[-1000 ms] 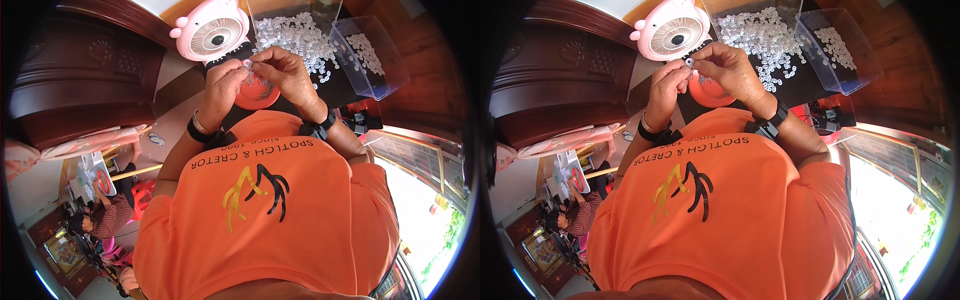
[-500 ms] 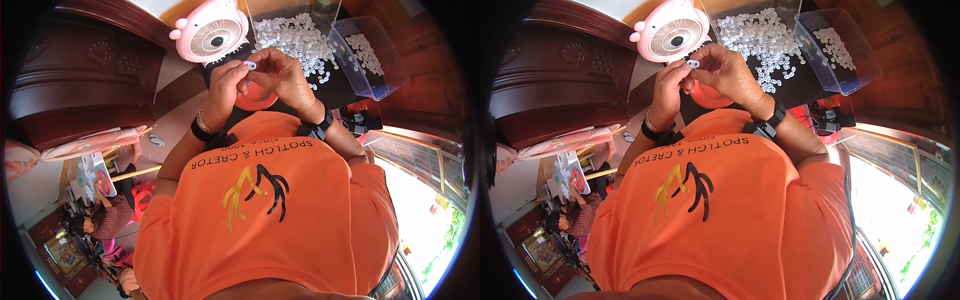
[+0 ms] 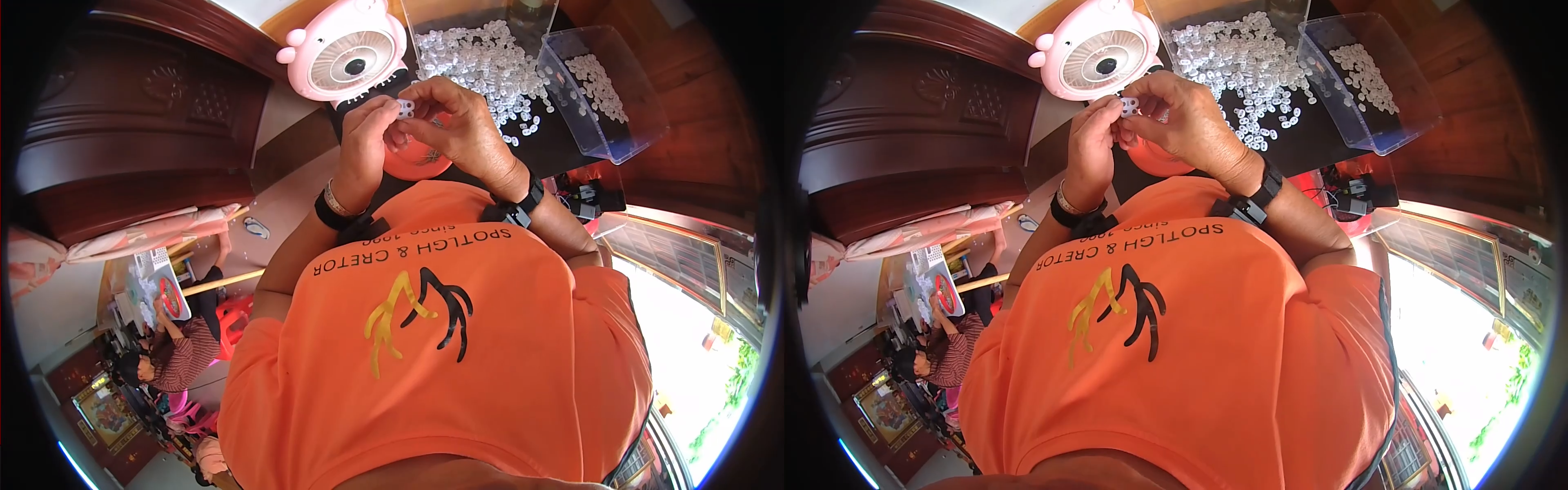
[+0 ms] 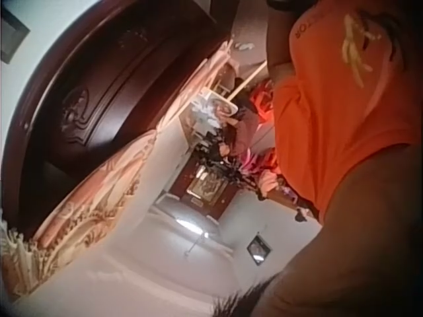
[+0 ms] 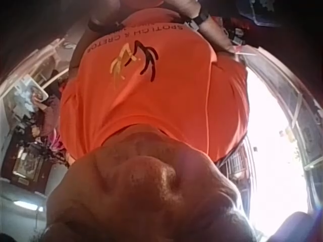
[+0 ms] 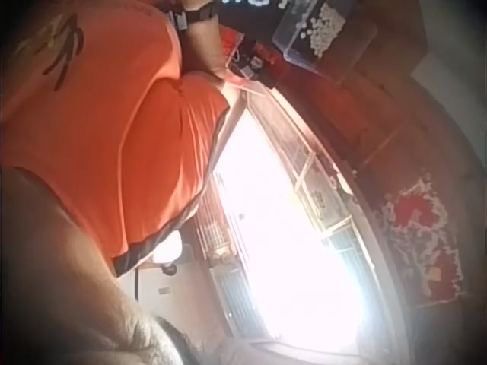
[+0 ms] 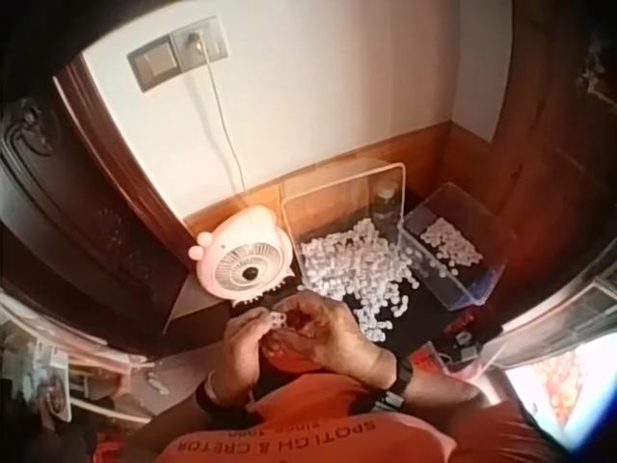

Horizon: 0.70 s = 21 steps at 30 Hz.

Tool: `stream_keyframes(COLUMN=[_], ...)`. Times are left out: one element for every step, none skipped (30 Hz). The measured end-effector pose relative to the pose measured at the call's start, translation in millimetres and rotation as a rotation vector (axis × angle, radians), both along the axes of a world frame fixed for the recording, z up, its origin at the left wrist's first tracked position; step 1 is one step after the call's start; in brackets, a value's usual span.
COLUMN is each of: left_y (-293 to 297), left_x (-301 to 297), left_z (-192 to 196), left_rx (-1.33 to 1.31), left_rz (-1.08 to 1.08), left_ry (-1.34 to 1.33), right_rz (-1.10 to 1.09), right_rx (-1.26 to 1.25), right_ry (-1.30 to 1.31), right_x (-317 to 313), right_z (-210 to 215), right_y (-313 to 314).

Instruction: Manually assembling small white plastic rings with metal fasteners at a workstation.

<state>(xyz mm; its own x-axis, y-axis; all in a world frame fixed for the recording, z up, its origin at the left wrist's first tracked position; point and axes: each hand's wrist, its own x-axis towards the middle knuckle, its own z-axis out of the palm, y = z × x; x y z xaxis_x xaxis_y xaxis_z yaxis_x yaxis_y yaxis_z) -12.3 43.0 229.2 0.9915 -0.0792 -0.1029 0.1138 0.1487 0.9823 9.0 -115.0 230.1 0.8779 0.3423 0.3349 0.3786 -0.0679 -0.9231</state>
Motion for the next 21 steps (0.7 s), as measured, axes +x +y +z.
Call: stream_keyframes(left_y=[0, 0, 0, 0, 0, 1, 1, 0, -1, -2, -2, -2, -2, -1, 0, 1, 3, 6, 8, 7, 6], left_x=[0, -1, -1, -1, -1, -2, -2, -2, -3, -3, -3, -3, -3, -3, -4, -4, -3, -3, -2, -3, -3], left_z=[0, 1, 2, 2, 3, 4, 5, 6, 6, 7, 7, 6, 6, 6, 7, 7, 6, 4, 4, 4, 6], left_rx=[0.001, 0.002, 0.032, 0.062, 0.063, 0.071, 0.078, 0.080, 0.065, 0.050, 0.054, 0.043, 0.033, 0.037, 0.059, 0.081, 0.084, 0.094, 0.104, 0.106, 0.092], left_rz=[0.007, 0.006, -0.004, -0.015, -0.016, -0.010, -0.004, -0.005, 0.015, 0.035, 0.033, 0.049, 0.066, 0.063, 0.036, 0.008, 0.007, -0.007, -0.021, -0.022, 0.004], left_ry=[0.000, 0.000, -0.014, -0.027, -0.027, -0.035, -0.042, -0.042, -0.044, -0.047, -0.048, -0.055, -0.062, -0.063, -0.078, -0.094, -0.094, -0.112, -0.129, -0.129, -0.126], right_rz=[0.001, 0.003, 0.005, 0.004, 0.014, 0.022, 0.022, 0.001, -0.020, -0.022, -0.039, -0.055, -0.058, -0.034, -0.010, -0.012, 0.003, 0.019, 0.018, 0.048, 0.077], right_rx=[0.001, 0.002, 0.004, 0.005, 0.004, 0.003, 0.004, -0.008, -0.021, -0.019, -0.007, 0.006, 0.010, 0.049, 0.088, 0.092, 0.079, 0.066, 0.069, 0.112, 0.156], right_ry=[0.000, -0.005, -0.009, -0.009, -0.019, -0.029, -0.029, -0.059, -0.090, -0.090, -0.054, -0.018, -0.020, 0.002, 0.024, 0.024, 0.032, 0.040, 0.040, 0.093, 0.146], right_x=[0, 0, -1, -1, 0, 0, 0, 0, -1, -2, -2, -3, -3, -4, -5, -5, -5, -6, -7, -8, -9], right_z=[0, -1, -1, -1, 0, 0, 1, 2, 2, 2, 0, 0, 0, 1, 1, 2, 3, 4, 7, 10, 12], right_y=[0, 0, 0, 0, 0, 0, 0, 1, 1, 2, 3, 4, 4, 4, 4, 4, 2, 2, 1, 1, 0])
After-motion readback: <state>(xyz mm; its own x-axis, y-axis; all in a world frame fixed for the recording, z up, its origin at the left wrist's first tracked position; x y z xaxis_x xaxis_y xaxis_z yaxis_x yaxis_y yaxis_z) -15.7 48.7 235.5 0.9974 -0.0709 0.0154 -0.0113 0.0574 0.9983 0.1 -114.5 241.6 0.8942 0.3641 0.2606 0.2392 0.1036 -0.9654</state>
